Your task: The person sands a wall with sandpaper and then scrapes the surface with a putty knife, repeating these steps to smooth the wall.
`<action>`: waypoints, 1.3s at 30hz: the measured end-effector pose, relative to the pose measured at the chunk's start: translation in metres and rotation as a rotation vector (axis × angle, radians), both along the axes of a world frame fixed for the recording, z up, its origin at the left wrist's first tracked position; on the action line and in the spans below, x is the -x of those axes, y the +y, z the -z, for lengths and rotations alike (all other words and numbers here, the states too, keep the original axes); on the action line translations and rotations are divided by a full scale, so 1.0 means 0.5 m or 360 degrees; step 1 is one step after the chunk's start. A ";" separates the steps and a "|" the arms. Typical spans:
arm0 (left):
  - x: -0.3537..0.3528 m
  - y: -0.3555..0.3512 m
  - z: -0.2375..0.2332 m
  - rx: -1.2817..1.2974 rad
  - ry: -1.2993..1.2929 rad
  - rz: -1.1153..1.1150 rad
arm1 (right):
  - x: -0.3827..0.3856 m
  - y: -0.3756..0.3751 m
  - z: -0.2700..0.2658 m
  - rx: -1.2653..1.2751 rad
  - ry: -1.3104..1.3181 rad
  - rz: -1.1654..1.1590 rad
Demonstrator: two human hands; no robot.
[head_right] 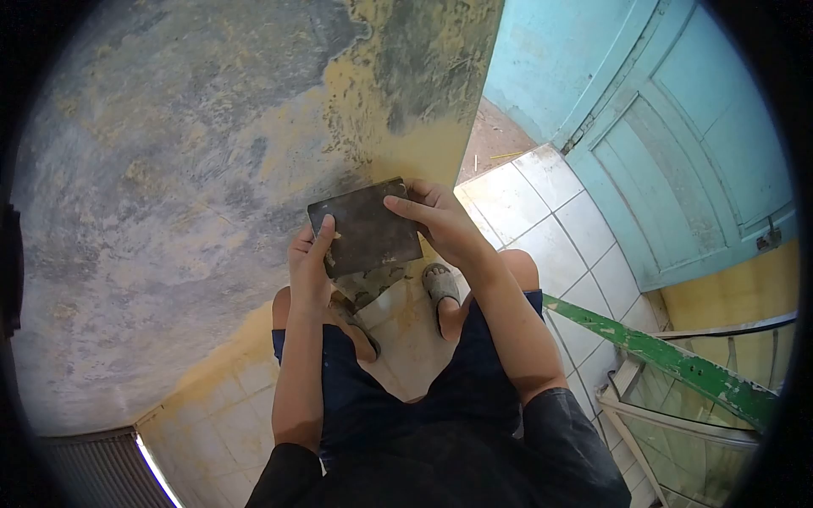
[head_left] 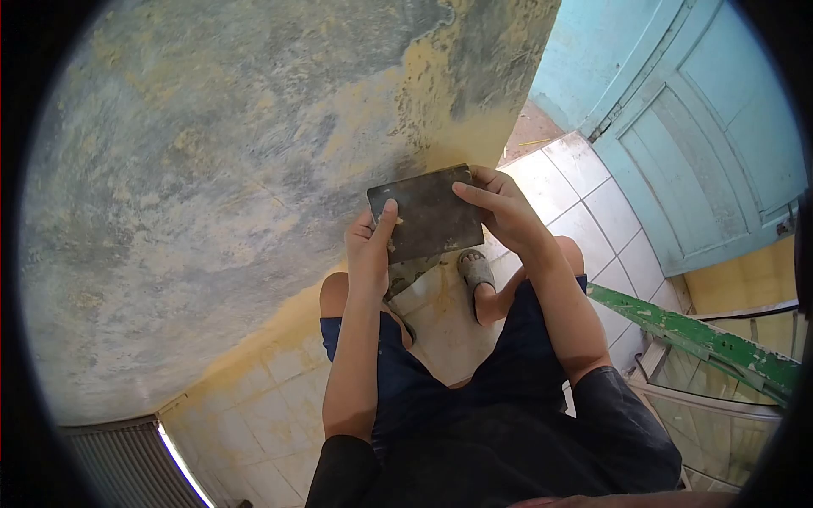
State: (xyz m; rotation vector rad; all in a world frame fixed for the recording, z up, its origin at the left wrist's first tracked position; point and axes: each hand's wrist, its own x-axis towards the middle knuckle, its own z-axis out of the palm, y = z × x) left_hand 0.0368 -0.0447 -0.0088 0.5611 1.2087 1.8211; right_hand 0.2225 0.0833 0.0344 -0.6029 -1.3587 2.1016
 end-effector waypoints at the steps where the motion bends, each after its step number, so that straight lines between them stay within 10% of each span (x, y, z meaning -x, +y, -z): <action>1: 0.008 -0.002 0.007 0.0017 0.0010 0.0006 | 0.002 -0.003 -0.002 -0.0013 0.0035 -0.0018; 39: 0.011 0.001 0.010 0.0029 0.0162 -0.0097 | 0.053 -0.037 0.012 0.0244 -0.0038 0.0010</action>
